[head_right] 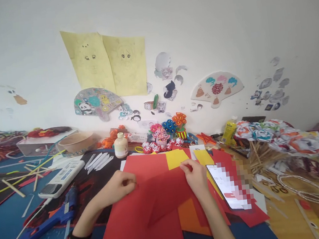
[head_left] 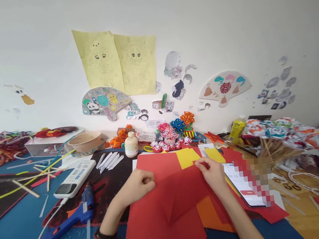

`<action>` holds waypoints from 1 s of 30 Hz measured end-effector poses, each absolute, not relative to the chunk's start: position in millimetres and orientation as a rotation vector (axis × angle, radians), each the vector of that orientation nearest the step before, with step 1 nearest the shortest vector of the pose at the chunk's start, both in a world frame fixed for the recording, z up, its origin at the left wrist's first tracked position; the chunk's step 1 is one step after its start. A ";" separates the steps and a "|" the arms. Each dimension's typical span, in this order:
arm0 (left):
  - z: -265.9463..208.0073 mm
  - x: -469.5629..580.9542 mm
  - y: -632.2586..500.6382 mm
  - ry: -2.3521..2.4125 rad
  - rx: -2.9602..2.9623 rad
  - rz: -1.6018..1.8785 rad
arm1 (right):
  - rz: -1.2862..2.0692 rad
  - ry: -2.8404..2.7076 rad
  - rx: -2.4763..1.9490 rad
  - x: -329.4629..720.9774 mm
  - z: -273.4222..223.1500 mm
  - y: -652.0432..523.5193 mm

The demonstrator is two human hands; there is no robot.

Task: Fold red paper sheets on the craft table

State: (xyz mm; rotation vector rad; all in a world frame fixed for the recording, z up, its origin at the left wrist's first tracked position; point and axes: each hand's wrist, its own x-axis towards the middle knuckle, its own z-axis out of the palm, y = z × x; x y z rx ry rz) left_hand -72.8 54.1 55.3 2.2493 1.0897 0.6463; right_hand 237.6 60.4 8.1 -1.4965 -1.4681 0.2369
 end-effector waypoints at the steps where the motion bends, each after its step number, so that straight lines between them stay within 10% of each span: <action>1: 55.6 -79.8 56.8 1.150 2.241 0.683 | 0.223 -1.443 -1.520 239.0 7.1 61.5; 14: 34.8 -34.9 45.5 1.534 2.757 0.710 | 0.442 -1.593 -1.356 210.6 7.4 54.9; 21: 28.5 -30.1 45.5 1.458 2.788 0.554 | -0.047 -2.098 -1.241 186.7 20.5 41.3; 30: 23.9 -17.4 35.1 1.150 2.867 0.555 | 0.599 -2.193 -1.202 164.3 15.4 26.6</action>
